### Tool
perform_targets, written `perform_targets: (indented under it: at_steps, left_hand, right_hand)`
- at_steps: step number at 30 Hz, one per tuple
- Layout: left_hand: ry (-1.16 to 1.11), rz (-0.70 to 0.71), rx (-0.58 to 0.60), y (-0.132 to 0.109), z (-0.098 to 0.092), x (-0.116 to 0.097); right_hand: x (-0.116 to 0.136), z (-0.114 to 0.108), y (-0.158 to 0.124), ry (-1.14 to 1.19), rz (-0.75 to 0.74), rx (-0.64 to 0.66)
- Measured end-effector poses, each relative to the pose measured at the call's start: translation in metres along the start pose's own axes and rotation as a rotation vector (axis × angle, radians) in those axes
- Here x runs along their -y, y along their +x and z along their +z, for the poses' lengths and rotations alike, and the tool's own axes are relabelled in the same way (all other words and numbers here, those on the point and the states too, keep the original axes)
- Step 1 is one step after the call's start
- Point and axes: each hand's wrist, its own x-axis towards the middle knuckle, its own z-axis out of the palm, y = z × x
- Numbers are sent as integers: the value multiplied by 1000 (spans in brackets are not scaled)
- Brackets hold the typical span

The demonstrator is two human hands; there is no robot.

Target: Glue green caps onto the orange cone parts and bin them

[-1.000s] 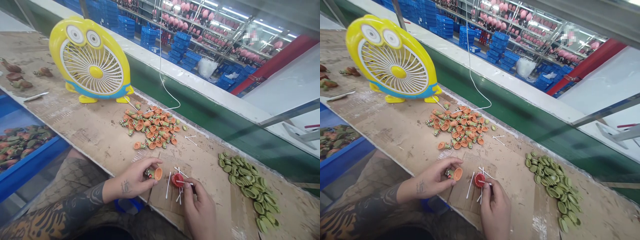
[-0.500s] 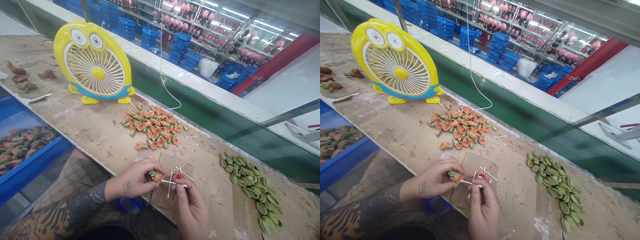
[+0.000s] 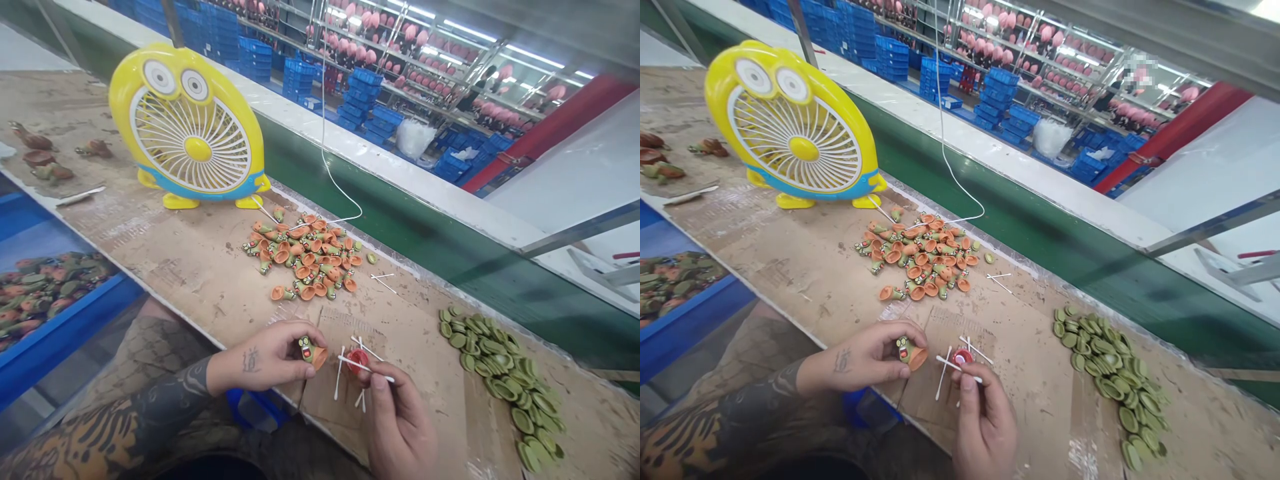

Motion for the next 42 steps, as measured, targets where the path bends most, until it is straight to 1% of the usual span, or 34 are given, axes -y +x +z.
perform_targets:
  at_steps: [1,4,7,9,11,13,15,19,20,23,24,25,27,28,29,32,35,38,42]
  left_hand:
    - [-85,-20,6,0,0,2]
    - [-333,-24,-19,2,1,8]
    - [-453,-32,-53,5,0,13]
    - [-473,-60,-75,7,-1,13]
    - [-477,-98,-112,7,-3,12]
    - [-493,-117,-137,6,-3,10]
    - [-508,-102,-136,5,-3,8]
    - [-500,-63,-112,2,-2,5]
    - [-495,-56,-106,2,-1,4]
    - [-489,-9,-97,3,2,5]
    - [-497,10,-94,3,2,6]
    - [-509,27,-87,4,3,8]
    - [-522,34,-63,4,3,10]
    - [-516,25,-51,3,3,11]
    - [-504,10,-41,3,2,12]
    - [-465,-36,-33,2,2,11]
    - [-459,-52,-31,1,2,11]
    - [-462,-51,-31,1,2,12]
    - [-460,-63,-45,0,3,13]
  right_hand:
    - [1,-5,2,-51,-6,-20]
    - [1,-19,8,-251,43,-6]
    - [-3,-23,11,-353,75,9]
    - [-8,-21,13,-386,40,50]
    - [-12,-18,14,-412,-9,119]
    - [-14,-17,14,-430,-32,143]
    - [-13,-20,13,-441,-27,121]
    - [-5,-28,13,-456,-23,-2]
    - [-3,-29,14,-459,-26,-4]
    - [2,-29,16,-469,-9,83]
    - [3,-28,16,-472,8,88]
    - [4,-27,16,-464,25,52]
    - [4,-23,13,-393,43,-92]
    - [5,-21,11,-334,49,-139]
    - [6,-18,9,-264,48,-151]
    - [10,-4,3,-44,25,-64]
    - [12,11,-2,68,22,24]
    - [8,20,-4,57,26,99]
    - [-1,23,-4,13,3,120]
